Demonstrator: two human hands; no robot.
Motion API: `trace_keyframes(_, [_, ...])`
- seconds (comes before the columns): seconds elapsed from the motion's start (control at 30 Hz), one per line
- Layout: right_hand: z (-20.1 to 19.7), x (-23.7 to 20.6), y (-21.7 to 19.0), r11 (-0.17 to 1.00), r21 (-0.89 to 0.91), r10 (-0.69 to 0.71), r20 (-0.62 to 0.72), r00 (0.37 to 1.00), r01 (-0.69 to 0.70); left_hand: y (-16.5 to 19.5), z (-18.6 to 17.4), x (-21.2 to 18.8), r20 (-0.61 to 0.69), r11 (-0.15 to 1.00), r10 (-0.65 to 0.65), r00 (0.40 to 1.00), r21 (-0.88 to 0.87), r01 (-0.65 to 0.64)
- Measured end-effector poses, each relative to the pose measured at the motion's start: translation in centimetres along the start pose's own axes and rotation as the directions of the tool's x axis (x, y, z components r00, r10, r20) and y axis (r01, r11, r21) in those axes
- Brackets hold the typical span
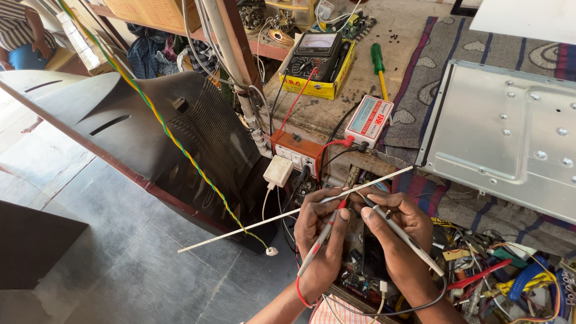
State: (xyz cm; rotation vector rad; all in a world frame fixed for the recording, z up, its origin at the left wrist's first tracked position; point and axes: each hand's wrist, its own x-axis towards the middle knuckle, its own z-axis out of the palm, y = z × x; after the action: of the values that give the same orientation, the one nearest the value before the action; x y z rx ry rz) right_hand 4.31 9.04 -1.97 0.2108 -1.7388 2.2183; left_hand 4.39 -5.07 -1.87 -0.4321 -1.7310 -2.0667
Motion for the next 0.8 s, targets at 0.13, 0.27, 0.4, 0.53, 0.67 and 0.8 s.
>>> trace_keyframes(0.13, [0.0,0.0,-0.1,1.000,-0.003,0.014,-0.005,1.000,-0.015,-0.1,0.0,0.0,0.001,0.998,0.033,0.999,0.047,-0.033])
trace_keyframes(0.27, [-0.1,0.1,0.1,1.000,0.000,0.027,-0.022,0.999,-0.027,-0.2,0.1,0.1,-0.003,0.999,-0.036,0.999,-0.032,0.036])
trace_keyframes(0.4, [0.1,-0.3,0.3,0.999,0.039,0.021,-0.009,1.000,-0.021,0.1,-0.5,-0.2,0.001,0.999,0.021,1.000,0.050,-0.022])
trace_keyframes(0.53, [0.3,-0.7,0.3,0.998,0.057,0.007,0.015,1.000,-0.008,0.5,-1.1,-0.7,0.016,1.000,-0.008,1.000,0.025,0.008])
trace_keyframes(0.67, [0.7,-1.2,0.2,0.999,0.043,0.016,0.009,1.000,-0.016,0.8,-1.5,-0.9,0.016,1.000,-0.020,1.000,-0.010,0.020])
trace_keyframes(0.8, [0.9,-1.3,0.1,0.999,0.040,0.023,0.001,1.000,-0.023,0.8,-1.7,-1.3,0.022,0.999,-0.038,0.999,-0.007,0.039])
